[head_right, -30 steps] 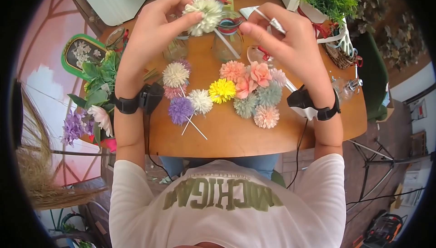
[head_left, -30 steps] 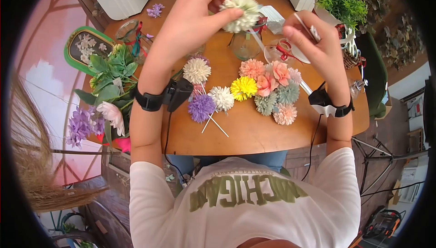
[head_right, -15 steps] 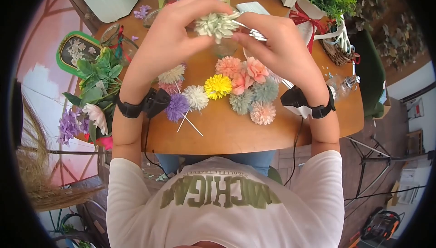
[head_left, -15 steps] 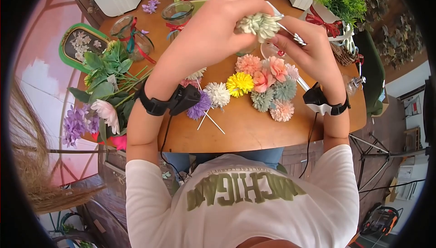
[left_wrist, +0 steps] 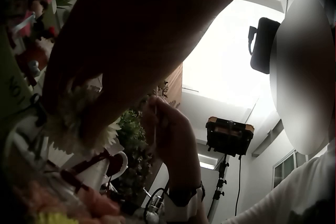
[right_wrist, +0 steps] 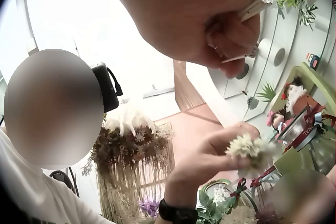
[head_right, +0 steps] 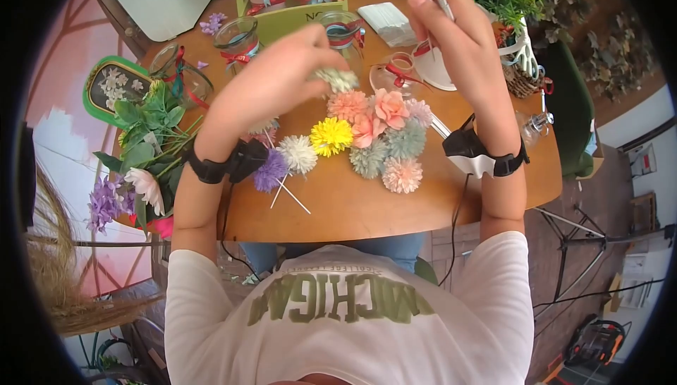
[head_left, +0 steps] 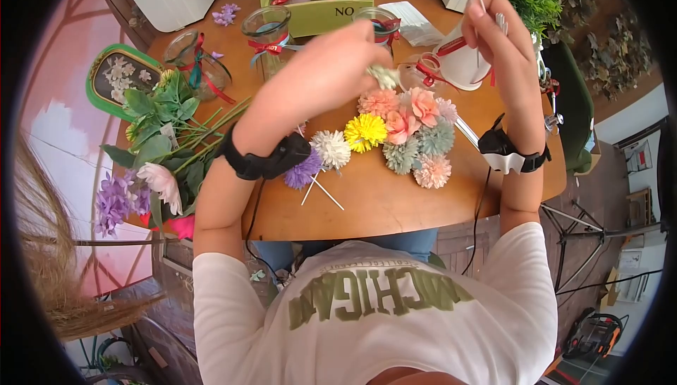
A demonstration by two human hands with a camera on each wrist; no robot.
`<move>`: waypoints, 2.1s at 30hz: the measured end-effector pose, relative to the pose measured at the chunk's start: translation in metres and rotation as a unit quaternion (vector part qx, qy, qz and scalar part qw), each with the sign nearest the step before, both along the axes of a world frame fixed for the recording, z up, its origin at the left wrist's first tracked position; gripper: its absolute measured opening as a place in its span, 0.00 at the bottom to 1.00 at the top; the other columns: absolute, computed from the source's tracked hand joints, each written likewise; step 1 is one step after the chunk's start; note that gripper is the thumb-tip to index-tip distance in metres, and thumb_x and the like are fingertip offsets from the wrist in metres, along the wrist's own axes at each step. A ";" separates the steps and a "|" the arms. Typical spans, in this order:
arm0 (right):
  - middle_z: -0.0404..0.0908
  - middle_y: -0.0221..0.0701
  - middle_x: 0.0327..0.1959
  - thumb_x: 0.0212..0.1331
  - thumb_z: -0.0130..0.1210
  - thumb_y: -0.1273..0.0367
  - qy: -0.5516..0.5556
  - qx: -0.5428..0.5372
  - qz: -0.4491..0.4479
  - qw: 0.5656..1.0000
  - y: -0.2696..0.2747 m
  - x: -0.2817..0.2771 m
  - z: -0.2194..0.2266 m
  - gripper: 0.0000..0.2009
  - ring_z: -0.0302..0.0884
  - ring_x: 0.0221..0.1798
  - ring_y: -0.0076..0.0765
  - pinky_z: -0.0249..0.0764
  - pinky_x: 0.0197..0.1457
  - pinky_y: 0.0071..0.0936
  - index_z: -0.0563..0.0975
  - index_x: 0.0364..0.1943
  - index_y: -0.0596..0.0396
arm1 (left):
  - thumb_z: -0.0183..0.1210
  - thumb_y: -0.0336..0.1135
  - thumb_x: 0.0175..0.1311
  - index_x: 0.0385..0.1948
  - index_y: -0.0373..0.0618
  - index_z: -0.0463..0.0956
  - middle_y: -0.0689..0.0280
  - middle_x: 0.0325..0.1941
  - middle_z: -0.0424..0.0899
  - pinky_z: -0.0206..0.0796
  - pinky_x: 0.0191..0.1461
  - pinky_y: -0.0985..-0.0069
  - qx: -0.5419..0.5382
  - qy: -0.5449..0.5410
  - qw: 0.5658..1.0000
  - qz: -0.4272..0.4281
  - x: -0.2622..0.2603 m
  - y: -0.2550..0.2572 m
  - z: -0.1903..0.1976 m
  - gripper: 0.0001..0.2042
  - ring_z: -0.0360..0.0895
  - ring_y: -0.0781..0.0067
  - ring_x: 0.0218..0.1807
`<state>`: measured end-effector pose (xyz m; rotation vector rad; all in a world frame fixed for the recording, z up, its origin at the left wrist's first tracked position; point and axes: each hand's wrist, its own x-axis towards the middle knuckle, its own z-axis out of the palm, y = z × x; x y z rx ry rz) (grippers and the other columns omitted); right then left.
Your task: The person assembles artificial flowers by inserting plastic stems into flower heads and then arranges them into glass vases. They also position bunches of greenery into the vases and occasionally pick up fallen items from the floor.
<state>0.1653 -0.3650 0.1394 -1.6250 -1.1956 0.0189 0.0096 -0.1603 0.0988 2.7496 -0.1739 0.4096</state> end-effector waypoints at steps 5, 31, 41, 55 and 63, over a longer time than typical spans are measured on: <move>0.63 0.17 0.21 0.80 0.45 0.58 -0.017 0.071 -0.028 0.997 0.004 0.010 -0.006 0.17 0.50 0.26 0.12 0.49 0.30 0.17 0.72 0.32 0.51 | 0.69 0.31 0.55 0.50 0.40 0.76 0.52 0.46 0.77 0.70 0.54 0.55 -0.043 0.005 0.998 -0.051 0.017 -0.017 -0.029 0.20 0.77 0.44 0.51; 0.69 0.18 0.31 0.79 0.47 0.60 -0.015 0.036 -0.013 0.999 0.005 0.001 -0.005 0.15 0.60 0.34 0.09 0.50 0.33 0.12 0.80 0.43 0.56 | 0.74 0.41 0.44 0.38 0.36 0.82 0.51 0.38 0.87 0.77 0.43 0.61 0.070 0.283 0.944 0.155 -0.020 0.050 0.011 0.22 0.85 0.50 0.40; 0.71 0.18 0.26 0.78 0.50 0.59 -0.020 0.027 0.005 0.999 0.002 -0.003 0.001 0.16 0.62 0.31 0.11 0.56 0.33 0.16 0.83 0.39 0.55 | 0.69 0.34 0.50 0.41 0.37 0.80 0.52 0.40 0.85 0.75 0.50 0.65 0.060 0.217 0.973 0.054 -0.028 0.060 0.022 0.16 0.82 0.52 0.46; 0.83 0.37 0.29 0.67 0.63 0.68 -0.240 -0.107 0.081 0.962 0.011 -0.035 -0.011 0.10 0.84 0.29 0.34 0.79 0.33 0.27 0.82 0.44 0.61 | 0.69 0.33 0.66 0.46 0.37 0.77 0.71 0.39 0.79 0.68 0.40 0.83 -0.395 -0.053 0.916 -0.046 -0.029 0.005 0.051 0.14 0.74 0.85 0.39; 0.82 0.42 0.30 0.65 0.60 0.73 -0.245 -0.123 0.080 0.958 0.012 -0.025 -0.019 0.12 0.83 0.31 0.43 0.76 0.37 0.34 0.79 0.52 0.56 | 0.70 0.31 0.57 0.49 0.42 0.79 0.65 0.45 0.83 0.73 0.38 0.77 -0.075 -0.220 0.973 0.016 -0.020 -0.004 0.031 0.18 0.80 0.74 0.40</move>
